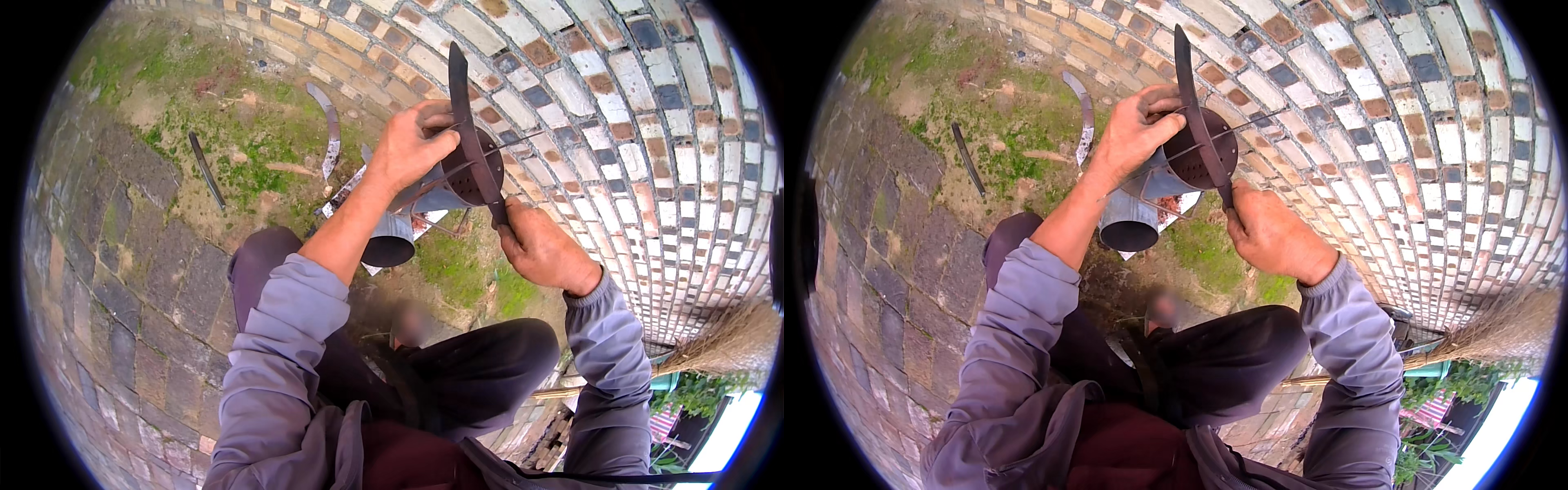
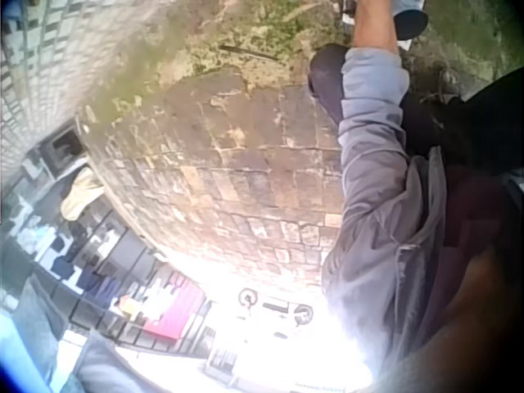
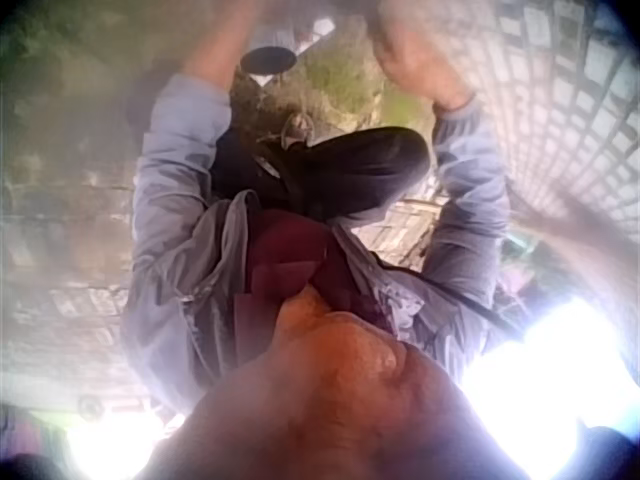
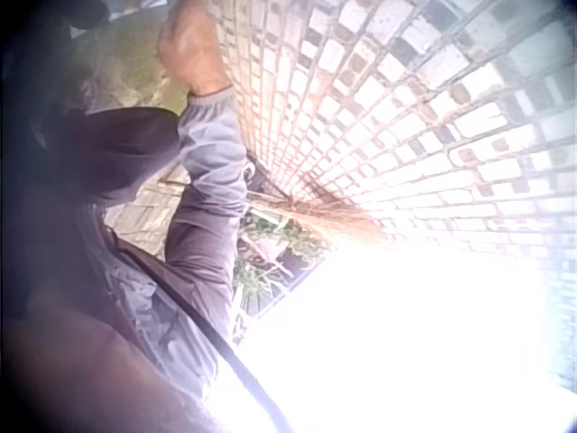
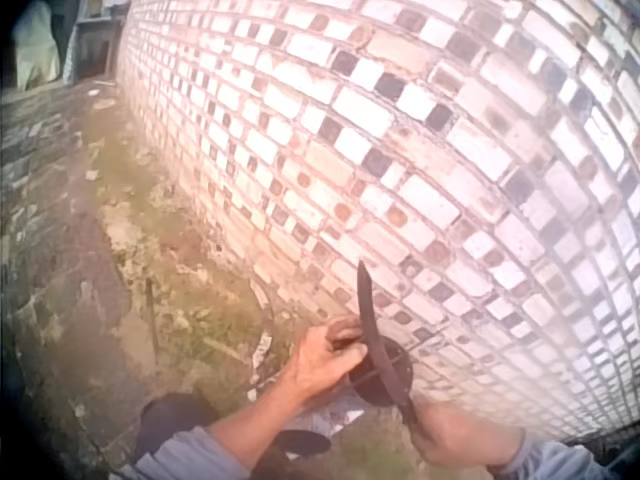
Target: The person sits on the ground and assembles a metal object by inserting and adjusting metal rods into a cylindrical container. They manipulate the rods to fit them securely into the container's openings.
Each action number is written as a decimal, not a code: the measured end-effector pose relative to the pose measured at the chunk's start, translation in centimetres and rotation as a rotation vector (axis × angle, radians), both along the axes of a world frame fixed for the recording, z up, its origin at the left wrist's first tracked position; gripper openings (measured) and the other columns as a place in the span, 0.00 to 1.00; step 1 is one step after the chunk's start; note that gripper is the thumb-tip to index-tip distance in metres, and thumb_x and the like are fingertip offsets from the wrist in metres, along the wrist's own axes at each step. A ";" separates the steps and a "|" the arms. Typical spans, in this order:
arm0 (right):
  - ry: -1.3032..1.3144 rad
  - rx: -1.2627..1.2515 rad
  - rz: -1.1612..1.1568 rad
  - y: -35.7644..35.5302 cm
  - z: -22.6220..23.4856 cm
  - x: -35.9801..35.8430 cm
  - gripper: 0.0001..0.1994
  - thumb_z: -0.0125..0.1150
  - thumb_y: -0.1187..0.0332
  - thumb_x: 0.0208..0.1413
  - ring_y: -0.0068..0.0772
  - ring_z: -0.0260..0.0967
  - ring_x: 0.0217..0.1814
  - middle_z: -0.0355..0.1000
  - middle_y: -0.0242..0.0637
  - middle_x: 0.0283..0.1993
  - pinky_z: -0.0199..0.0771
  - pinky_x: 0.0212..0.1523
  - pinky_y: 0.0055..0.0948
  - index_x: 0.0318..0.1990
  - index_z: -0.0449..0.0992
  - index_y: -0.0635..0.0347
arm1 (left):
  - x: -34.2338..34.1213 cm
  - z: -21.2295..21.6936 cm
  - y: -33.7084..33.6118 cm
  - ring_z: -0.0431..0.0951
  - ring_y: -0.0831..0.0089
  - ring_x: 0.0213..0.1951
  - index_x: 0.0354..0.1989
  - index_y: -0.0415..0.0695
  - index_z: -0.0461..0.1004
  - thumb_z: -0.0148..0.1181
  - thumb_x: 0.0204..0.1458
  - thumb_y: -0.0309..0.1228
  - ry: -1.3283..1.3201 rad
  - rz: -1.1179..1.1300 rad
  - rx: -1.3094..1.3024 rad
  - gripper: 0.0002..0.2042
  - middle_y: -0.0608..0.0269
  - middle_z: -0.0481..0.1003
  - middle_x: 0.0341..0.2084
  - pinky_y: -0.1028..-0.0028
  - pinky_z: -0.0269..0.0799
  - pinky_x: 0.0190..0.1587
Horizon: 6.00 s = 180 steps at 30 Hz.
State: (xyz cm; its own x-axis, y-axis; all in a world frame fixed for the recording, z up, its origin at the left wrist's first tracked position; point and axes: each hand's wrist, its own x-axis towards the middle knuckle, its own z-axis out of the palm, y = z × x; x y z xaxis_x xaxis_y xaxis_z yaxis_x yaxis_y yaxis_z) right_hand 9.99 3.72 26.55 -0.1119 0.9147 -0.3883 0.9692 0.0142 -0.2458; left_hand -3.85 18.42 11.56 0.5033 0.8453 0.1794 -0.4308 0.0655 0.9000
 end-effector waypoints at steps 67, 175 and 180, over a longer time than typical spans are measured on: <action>0.394 0.029 -0.272 -1.6 0.3 -0.5 0.20 0.58 0.56 0.59 0.58 0.72 0.38 0.73 0.55 0.30 0.69 0.39 0.48 0.36 0.75 0.70 | -1.5 0.4 1.3 0.77 0.68 0.49 0.57 0.23 0.66 0.59 0.52 0.25 0.070 0.037 0.012 0.25 0.43 0.76 0.49 0.74 0.72 0.52; 1.116 0.421 -0.723 7.9 -11.1 2.6 0.18 0.72 0.54 0.44 0.44 0.78 0.37 0.79 0.46 0.32 0.76 0.41 0.38 0.34 0.83 0.61 | -2.5 1.6 0.0 0.78 0.65 0.47 0.54 0.30 0.68 0.58 0.56 0.37 0.208 0.143 0.062 0.24 0.49 0.76 0.45 0.68 0.73 0.52; 1.153 0.426 -0.689 8.5 -11.2 2.3 0.18 0.72 0.54 0.45 0.43 0.78 0.37 0.79 0.46 0.32 0.76 0.39 0.38 0.33 0.83 0.62 | -5.8 0.5 0.5 0.79 0.60 0.48 0.58 0.26 0.63 0.60 0.59 0.45 0.063 0.272 -0.046 0.32 0.39 0.75 0.49 0.64 0.74 0.55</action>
State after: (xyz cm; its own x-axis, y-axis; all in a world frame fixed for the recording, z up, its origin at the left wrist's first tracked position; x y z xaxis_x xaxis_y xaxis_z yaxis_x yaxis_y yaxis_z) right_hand 12.29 12.21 15.35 0.3394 0.9381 -0.0699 0.0723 -0.1001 -0.9923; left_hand -9.66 18.94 12.06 0.2657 0.9574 0.1129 -0.3818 -0.0031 0.9243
